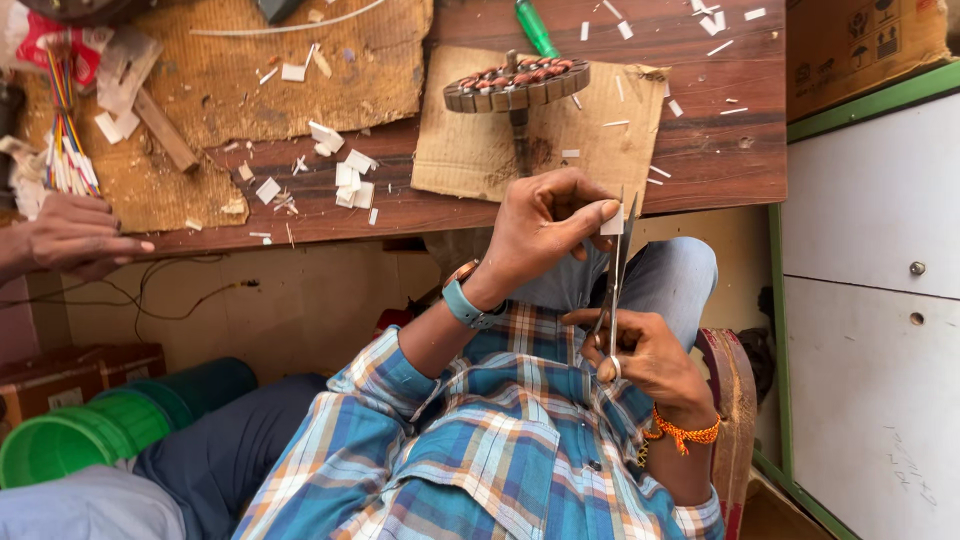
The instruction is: The person cuts small white insulating strips with scissors and inserts them into slots on a circular motor armature. They then use a green screwdriver to press the strips into place. The process repeats for multiple slots on the armature.
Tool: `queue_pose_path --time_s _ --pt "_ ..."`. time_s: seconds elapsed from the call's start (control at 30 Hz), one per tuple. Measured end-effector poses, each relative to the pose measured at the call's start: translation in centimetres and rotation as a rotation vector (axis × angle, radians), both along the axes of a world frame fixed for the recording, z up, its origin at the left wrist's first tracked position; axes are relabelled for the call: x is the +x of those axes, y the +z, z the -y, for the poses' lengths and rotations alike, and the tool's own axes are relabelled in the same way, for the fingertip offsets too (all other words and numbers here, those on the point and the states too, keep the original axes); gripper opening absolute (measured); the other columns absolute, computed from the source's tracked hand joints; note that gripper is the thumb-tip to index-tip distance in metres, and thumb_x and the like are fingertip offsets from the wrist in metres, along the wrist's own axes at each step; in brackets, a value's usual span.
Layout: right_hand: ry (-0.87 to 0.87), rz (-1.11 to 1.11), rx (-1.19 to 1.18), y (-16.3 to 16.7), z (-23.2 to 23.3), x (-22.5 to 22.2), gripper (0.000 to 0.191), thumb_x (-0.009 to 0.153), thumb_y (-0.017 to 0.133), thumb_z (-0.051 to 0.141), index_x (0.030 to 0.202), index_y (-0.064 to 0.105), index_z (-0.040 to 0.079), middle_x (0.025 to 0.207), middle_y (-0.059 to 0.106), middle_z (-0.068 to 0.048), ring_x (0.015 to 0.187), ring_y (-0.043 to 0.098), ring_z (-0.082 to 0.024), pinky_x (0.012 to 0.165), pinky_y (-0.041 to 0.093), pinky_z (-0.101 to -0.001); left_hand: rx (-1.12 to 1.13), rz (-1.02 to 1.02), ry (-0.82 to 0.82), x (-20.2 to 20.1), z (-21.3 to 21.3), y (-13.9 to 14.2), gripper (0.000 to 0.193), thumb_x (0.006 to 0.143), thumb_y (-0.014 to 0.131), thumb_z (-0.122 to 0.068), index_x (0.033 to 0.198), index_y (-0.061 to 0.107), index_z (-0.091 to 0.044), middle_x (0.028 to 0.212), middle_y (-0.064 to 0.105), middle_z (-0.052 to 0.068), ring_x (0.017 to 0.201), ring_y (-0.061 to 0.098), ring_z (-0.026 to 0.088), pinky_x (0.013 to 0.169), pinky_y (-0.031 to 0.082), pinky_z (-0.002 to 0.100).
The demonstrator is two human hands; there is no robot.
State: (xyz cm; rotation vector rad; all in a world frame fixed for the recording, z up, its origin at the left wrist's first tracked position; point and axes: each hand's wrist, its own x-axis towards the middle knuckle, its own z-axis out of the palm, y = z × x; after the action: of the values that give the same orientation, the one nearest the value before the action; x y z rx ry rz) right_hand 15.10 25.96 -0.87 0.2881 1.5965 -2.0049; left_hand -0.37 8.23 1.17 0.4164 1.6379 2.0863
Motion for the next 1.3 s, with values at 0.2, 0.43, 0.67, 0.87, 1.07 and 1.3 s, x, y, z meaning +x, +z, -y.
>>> queue_pose_path --time_s 0.2,0.43,0.67,0.87,1.07,1.3 --pt "-0.001 0.004 0.099 0.2 -0.2 0.0 0.076 0.059 0.093 0.025 0.124 0.072 -0.007 0.073 0.061 0.002 0.066 0.056 -0.007 0.058 0.042 -0.0227 0.007 -0.042 -0.014 0.0 0.3 0.5 0.015 0.099 0.07 -0.013 0.101 0.071 0.002 0.084 0.075 0.006 0.074 0.077 0.012 0.052 0.055 0.02" --pt "-0.055 0.016 0.14 -0.3 -0.5 0.9 0.06 0.066 0.089 0.02 0.118 0.075 -0.007 0.071 0.064 0.002 0.065 0.059 -0.006 0.059 0.046 -0.0213 0.036 -0.02 -0.063 -0.4 0.4 0.5 0.014 0.099 0.07 -0.011 0.101 0.068 0.003 0.084 0.075 0.007 0.075 0.079 0.014 0.051 0.056 0.02" --pt "-0.059 -0.031 0.075 -2.2 -1.4 2.5 0.049 0.076 0.089 0.028 0.106 0.075 -0.009 0.072 0.067 -0.002 0.062 0.061 -0.008 0.055 0.049 -0.0227 0.055 -0.014 -0.091 -0.2 0.5 -0.1 0.015 0.1 0.069 -0.012 0.102 0.068 0.003 0.086 0.076 0.008 0.076 0.08 0.015 0.05 0.056 0.02" --pt "-0.442 -0.361 -0.101 -0.4 -0.2 2.1 0.066 0.088 0.081 0.047 0.126 0.067 -0.006 0.091 0.074 -0.01 0.077 0.067 -0.011 0.066 0.055 -0.0232 0.019 0.026 0.04 0.9 1.0 -1.0 0.021 0.107 0.064 -0.012 0.123 0.074 -0.001 0.096 0.071 0.007 0.078 0.064 0.008 0.054 0.056 0.022" --pt "-0.561 -0.421 0.052 0.8 1.3 -1.5 0.059 0.095 0.078 0.03 0.138 0.054 -0.003 0.114 0.073 -0.013 0.096 0.07 -0.015 0.083 0.06 -0.0281 -0.155 -0.122 -0.046 4.7 2.8 -0.1 0.051 0.089 0.071 -0.006 0.137 0.056 -0.011 0.094 0.07 0.003 0.079 0.07 0.009 0.066 0.062 0.026" --pt "-0.511 -0.272 0.18 -0.6 2.8 -2.6 0.041 0.086 0.078 0.0 0.125 0.065 -0.005 0.104 0.073 -0.014 0.094 0.072 -0.02 0.086 0.061 -0.0314 -0.358 -0.624 0.063 5.2 4.0 0.6 0.018 0.089 0.077 -0.008 0.104 0.068 -0.009 0.093 0.071 0.008 0.089 0.07 0.026 0.077 0.057 0.036"
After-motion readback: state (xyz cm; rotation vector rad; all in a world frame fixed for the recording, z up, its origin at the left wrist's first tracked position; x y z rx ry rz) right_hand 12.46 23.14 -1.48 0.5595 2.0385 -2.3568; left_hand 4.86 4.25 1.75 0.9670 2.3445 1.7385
